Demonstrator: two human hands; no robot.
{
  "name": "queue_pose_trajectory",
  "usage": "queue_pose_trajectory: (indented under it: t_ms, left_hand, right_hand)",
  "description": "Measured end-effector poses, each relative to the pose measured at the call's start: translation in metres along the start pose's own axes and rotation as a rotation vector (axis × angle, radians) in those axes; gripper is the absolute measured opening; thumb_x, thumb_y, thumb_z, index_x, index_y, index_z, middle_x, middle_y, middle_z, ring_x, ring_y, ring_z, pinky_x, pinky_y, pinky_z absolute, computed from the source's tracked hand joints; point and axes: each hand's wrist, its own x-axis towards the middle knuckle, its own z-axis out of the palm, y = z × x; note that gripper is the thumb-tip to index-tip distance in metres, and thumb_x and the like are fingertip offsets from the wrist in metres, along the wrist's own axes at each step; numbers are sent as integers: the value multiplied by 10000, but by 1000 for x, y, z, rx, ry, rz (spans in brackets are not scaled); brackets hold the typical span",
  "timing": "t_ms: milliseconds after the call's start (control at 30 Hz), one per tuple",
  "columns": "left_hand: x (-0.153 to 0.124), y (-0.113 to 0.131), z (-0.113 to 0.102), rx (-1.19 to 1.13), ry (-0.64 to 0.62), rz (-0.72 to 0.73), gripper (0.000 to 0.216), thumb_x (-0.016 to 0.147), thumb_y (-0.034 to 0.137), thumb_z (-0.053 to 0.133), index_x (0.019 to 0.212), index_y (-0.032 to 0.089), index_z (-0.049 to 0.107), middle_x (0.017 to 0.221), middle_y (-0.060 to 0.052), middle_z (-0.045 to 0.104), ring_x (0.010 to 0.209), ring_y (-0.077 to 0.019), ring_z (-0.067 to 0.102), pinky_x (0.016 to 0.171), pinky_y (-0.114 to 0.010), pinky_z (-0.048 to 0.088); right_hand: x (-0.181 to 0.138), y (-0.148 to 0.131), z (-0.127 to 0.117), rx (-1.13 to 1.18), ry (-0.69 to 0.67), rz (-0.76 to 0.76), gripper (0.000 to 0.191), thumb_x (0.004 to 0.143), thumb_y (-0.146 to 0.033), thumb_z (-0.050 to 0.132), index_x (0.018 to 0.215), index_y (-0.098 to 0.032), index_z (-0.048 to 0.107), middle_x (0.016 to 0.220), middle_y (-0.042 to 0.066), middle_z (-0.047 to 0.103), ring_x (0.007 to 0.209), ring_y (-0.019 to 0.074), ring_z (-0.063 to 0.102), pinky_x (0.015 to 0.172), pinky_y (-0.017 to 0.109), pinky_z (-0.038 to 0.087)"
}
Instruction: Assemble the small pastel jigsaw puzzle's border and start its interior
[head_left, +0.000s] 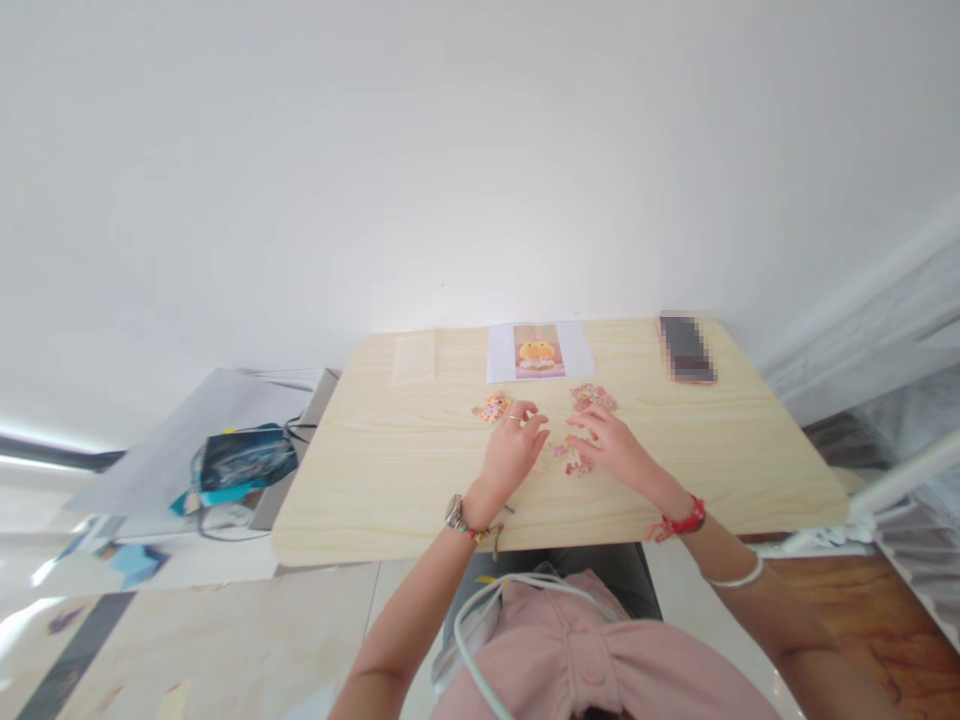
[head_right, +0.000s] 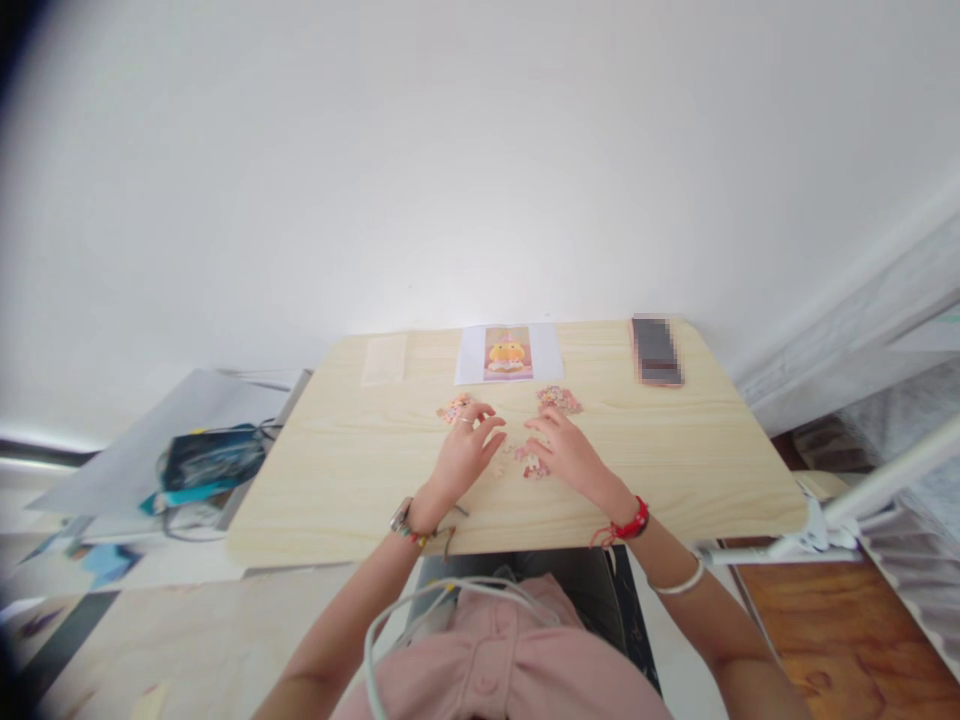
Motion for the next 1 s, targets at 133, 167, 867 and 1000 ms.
queue_pose_trajectory:
  t_ms: [133, 167, 867, 1000]
  left_hand:
    - [-26, -13, -1, -34, -69, -26, 163, 782, 205, 535, 942, 204, 568, 1013, -66, 472, 856, -159, 507, 772, -339, 485]
    - [-31, -15, -2, -41, -112, -12, 169, 765, 208, 559, 933, 206, 574, 1007, -63, 472, 854, -160, 504, 769, -338, 487]
    - [-25, 14, 1, -85, -78, -22, 254, 726, 182, 621, 969, 186, 548, 1025, -66, 471, 912, -184, 479, 817, -365, 468]
    - [-23, 14, 7, -86, -65, -36, 222, 735, 184, 609, 950, 181, 556, 1010, -69, 478, 923, -193, 482, 810, -374, 471]
  right_hand:
    - [-20, 2, 3, -124, -83, -26, 147, 789, -227, 527, 905, -205, 614, 894, 48, 508, 836, 166, 537, 778, 315, 450]
    - [-23, 2, 5, -140, -108, -31, 135, 797, -227, 518, 884, -202, 618, 888, 48, 505, 820, 160, 536, 773, 309, 450]
    - [-10, -4, 1, -194, -66, -23, 132, 792, -175, 520, 870, -180, 627, 874, 45, 518, 808, 158, 529, 753, 290, 421]
    - [-13, -3, -5, -345, -209, -36, 89, 771, -188, 551, 788, -182, 638, 869, 51, 508, 774, 159, 512, 728, 298, 405]
